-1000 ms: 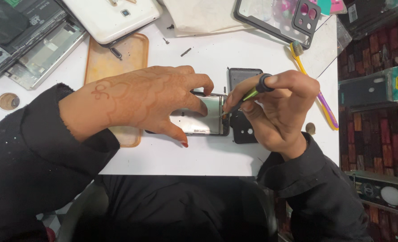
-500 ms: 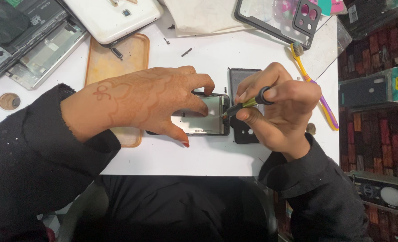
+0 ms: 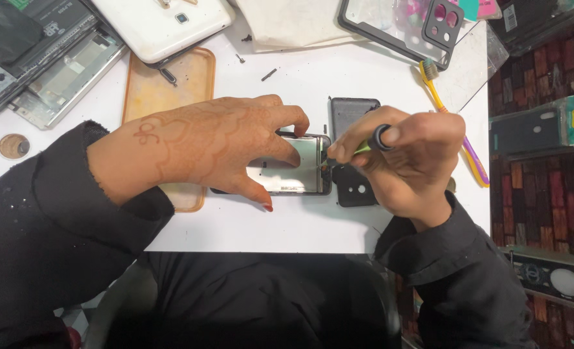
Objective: The person uses a screwdriver to remove screws from a disassembled smartphone chassis on a white workbench. They place removed screws into a small plastic tray and continue unscrewing multiple fasteners from the device frame.
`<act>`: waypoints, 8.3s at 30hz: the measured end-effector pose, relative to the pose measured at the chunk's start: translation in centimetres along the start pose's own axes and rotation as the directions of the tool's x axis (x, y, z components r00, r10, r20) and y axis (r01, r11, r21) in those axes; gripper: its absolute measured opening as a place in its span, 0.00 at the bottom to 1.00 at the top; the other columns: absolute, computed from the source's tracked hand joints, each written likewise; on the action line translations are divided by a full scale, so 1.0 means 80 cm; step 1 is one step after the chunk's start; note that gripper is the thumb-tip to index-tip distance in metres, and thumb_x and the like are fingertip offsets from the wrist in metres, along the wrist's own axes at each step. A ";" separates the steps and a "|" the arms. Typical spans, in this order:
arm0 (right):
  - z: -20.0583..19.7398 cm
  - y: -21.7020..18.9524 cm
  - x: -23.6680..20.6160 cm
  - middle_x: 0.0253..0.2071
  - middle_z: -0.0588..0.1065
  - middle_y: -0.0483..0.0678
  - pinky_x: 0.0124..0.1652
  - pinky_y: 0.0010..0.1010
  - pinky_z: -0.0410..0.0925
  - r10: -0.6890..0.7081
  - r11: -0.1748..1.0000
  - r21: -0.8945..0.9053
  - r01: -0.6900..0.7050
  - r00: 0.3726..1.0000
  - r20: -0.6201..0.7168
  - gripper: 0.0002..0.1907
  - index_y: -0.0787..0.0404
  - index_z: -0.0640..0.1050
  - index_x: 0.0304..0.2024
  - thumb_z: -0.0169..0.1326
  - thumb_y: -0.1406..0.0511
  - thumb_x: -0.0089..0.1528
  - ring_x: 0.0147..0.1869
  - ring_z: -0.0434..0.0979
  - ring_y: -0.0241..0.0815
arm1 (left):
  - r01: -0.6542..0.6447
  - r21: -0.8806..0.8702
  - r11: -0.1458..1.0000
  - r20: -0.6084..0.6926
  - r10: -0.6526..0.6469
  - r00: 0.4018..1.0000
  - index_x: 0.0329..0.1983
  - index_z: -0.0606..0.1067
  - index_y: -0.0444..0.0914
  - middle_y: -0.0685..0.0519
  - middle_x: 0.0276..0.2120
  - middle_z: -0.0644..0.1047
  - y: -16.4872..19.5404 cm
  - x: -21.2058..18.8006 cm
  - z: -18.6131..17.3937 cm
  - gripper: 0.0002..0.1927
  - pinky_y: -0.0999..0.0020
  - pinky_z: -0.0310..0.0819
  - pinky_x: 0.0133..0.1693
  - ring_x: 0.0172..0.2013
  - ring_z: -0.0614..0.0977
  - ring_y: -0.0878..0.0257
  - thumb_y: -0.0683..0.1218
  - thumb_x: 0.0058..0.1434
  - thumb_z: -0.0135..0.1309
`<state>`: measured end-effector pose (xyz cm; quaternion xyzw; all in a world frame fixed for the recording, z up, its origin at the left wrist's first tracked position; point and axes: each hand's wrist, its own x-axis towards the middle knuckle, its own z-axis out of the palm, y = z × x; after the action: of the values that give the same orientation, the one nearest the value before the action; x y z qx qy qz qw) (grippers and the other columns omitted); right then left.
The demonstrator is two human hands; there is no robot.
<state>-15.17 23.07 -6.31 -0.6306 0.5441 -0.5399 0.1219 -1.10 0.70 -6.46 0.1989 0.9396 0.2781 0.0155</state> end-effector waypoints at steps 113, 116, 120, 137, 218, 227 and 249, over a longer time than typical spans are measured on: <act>0.005 -0.002 0.009 0.51 0.66 0.54 0.51 0.35 0.73 -0.035 0.998 -0.054 0.035 0.999 -0.003 0.28 0.51 0.62 0.62 0.56 0.76 0.65 0.49 0.72 0.45 | -0.086 0.161 0.983 0.128 0.066 0.990 0.64 0.73 0.63 0.53 0.67 0.66 0.023 -0.001 0.000 0.29 0.57 0.69 0.47 0.44 0.71 0.55 0.53 0.56 0.55; 0.006 -0.002 0.012 0.51 0.67 0.52 0.52 0.33 0.76 -0.028 1.000 0.007 0.028 1.000 -0.008 0.28 0.51 0.60 0.63 0.56 0.76 0.68 0.49 0.75 0.42 | -0.095 0.202 0.975 0.135 0.068 0.989 0.63 0.74 0.63 0.53 0.68 0.65 0.024 -0.001 0.001 0.28 0.57 0.69 0.46 0.49 0.71 0.54 0.53 0.57 0.54; 0.007 -0.011 0.011 0.50 0.71 0.53 0.51 0.32 0.77 0.069 0.997 0.028 -0.069 0.998 0.003 0.26 0.52 0.59 0.65 0.50 0.78 0.70 0.50 0.79 0.42 | -0.040 0.216 0.976 0.203 -0.005 0.979 0.64 0.73 0.64 0.56 0.69 0.64 0.025 -0.001 0.003 0.28 0.57 0.68 0.47 0.49 0.71 0.55 0.53 0.58 0.52; 0.004 -0.010 0.007 0.47 0.71 0.56 0.40 0.27 0.77 0.057 0.998 -0.028 -0.057 0.998 -0.010 0.28 0.52 0.60 0.63 0.45 0.84 0.68 0.45 0.80 0.45 | -0.005 0.230 0.973 0.252 -0.055 0.966 0.64 0.72 0.66 0.57 0.68 0.65 0.031 0.002 0.003 0.28 0.57 0.68 0.47 0.50 0.71 0.56 0.53 0.58 0.51; 0.004 -0.011 0.013 0.50 0.70 0.51 0.47 0.29 0.78 0.076 0.997 -0.025 -0.077 0.996 -0.035 0.27 0.52 0.60 0.62 0.53 0.79 0.68 0.50 0.79 0.39 | -0.104 0.164 0.981 -0.019 0.109 0.994 0.57 0.78 0.48 0.53 0.61 0.73 0.014 -0.002 0.012 0.24 0.57 0.71 0.44 0.47 0.73 0.53 0.57 0.57 0.56; 0.004 -0.003 0.011 0.51 0.67 0.54 0.51 0.32 0.78 -0.021 0.998 -0.061 0.021 1.000 0.000 0.31 0.51 0.61 0.65 0.56 0.80 0.67 0.53 0.75 0.40 | -0.060 0.146 0.987 0.049 0.054 0.997 0.59 0.77 0.49 0.56 0.60 0.73 0.017 -0.002 0.008 0.26 0.57 0.70 0.46 0.47 0.73 0.54 0.57 0.57 0.55; 0.005 -0.011 0.014 0.51 0.68 0.57 0.51 0.35 0.77 0.026 0.995 -0.094 -0.025 1.000 0.009 0.31 0.51 0.57 0.61 0.55 0.78 0.63 0.52 0.76 0.45 | -0.063 0.145 0.987 0.021 0.060 0.998 0.59 0.77 0.49 0.55 0.59 0.74 0.018 -0.003 0.011 0.26 0.58 0.70 0.45 0.45 0.73 0.54 0.57 0.57 0.55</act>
<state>-14.56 22.30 -5.21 -0.6313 0.5763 -0.5090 0.1016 -0.20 2.14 -6.47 0.2308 0.9507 0.2072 0.0001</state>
